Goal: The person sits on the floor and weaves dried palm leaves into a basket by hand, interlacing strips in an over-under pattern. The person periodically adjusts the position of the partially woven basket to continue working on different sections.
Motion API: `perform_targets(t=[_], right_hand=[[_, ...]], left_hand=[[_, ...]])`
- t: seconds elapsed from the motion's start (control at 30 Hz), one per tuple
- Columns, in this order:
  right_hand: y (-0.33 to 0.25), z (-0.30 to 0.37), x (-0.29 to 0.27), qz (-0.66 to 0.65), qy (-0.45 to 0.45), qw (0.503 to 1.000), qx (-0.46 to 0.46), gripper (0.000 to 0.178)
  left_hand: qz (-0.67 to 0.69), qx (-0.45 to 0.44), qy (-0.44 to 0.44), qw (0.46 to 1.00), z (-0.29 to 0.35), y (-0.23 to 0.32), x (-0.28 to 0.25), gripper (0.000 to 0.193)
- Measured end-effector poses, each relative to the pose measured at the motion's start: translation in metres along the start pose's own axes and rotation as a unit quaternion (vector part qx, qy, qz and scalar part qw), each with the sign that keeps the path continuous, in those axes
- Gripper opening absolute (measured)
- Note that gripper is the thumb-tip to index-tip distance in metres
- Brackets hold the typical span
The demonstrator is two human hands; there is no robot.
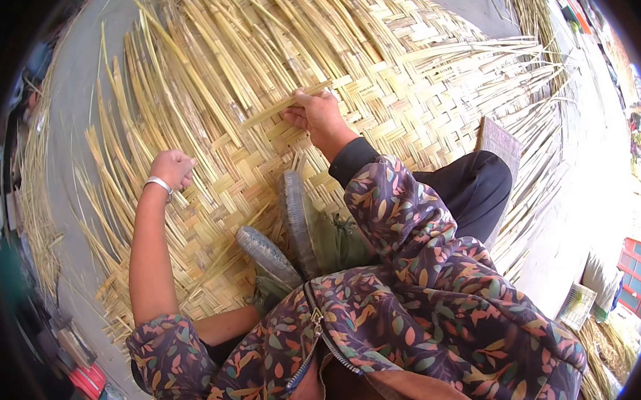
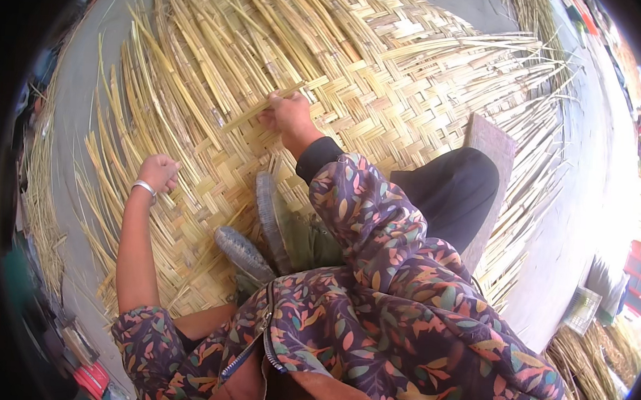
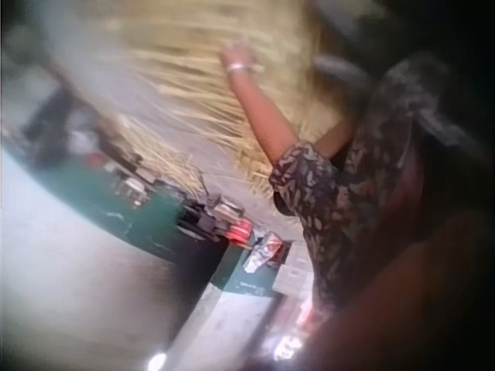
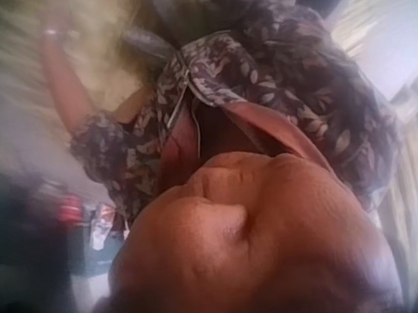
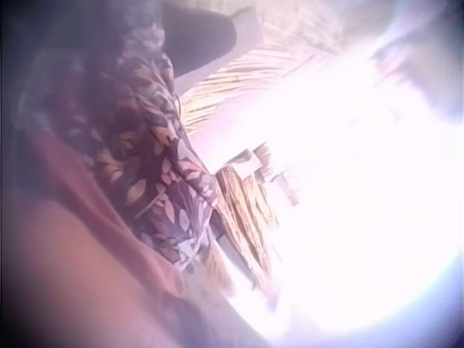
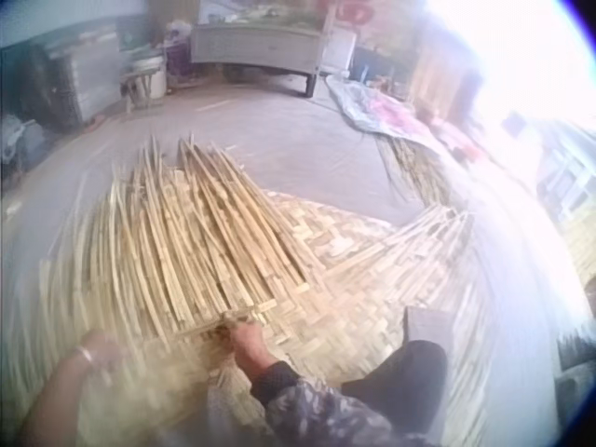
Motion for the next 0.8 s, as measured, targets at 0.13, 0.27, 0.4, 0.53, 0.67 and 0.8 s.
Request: perform_targets(t=[0.13,0.27,0.4,0.53,0.67,0.8], right_hand=[[-0.014,-0.006,-0.013,-0.02,0.029,0.999,0.013,0.014],[-0.02,-0.006,-0.019,-0.055,0.02,0.998,0.014,0.014],[-0.024,-0.007,-0.021,-0.041,0.035,0.998,-0.014,0.013],[-0.023,-0.013,-0.02,-0.033,0.022,0.999,-0.009,0.012],[0.002,-0.013,-0.013,-0.044,-0.008,0.994,0.095,0.018],[0.005,-0.008,-0.001,0.015,0.001,0.997,0.073,0.02]], left_hand=[[-0.004,-0.011,0.007,1.0,0.003,-0.004,-0.001,0.02],[0.082,-0.019,-0.003,0.996,-0.005,-0.016,0.01,0.018],[0.086,-0.013,0.035,0.996,0.004,-0.01,0.01,0.017],[-0.246,0.195,0.287,0.905,0.012,0.014,-0.009,0.014],[0.071,0.023,0.142,0.987,-0.007,-0.024,0.006,0.011],[0.09,-0.002,0.124,0.988,0.001,-0.014,0.004,0.013]])
Point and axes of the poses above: each hand's wrist, its own z-axis away from the middle knuckle, its own x-axis out of the palm, y = z × x, the point moved 9 cm from there along -z, towards the middle knuckle, and after that the axes turned 14 degrees about -z, right-handed, at the moved point
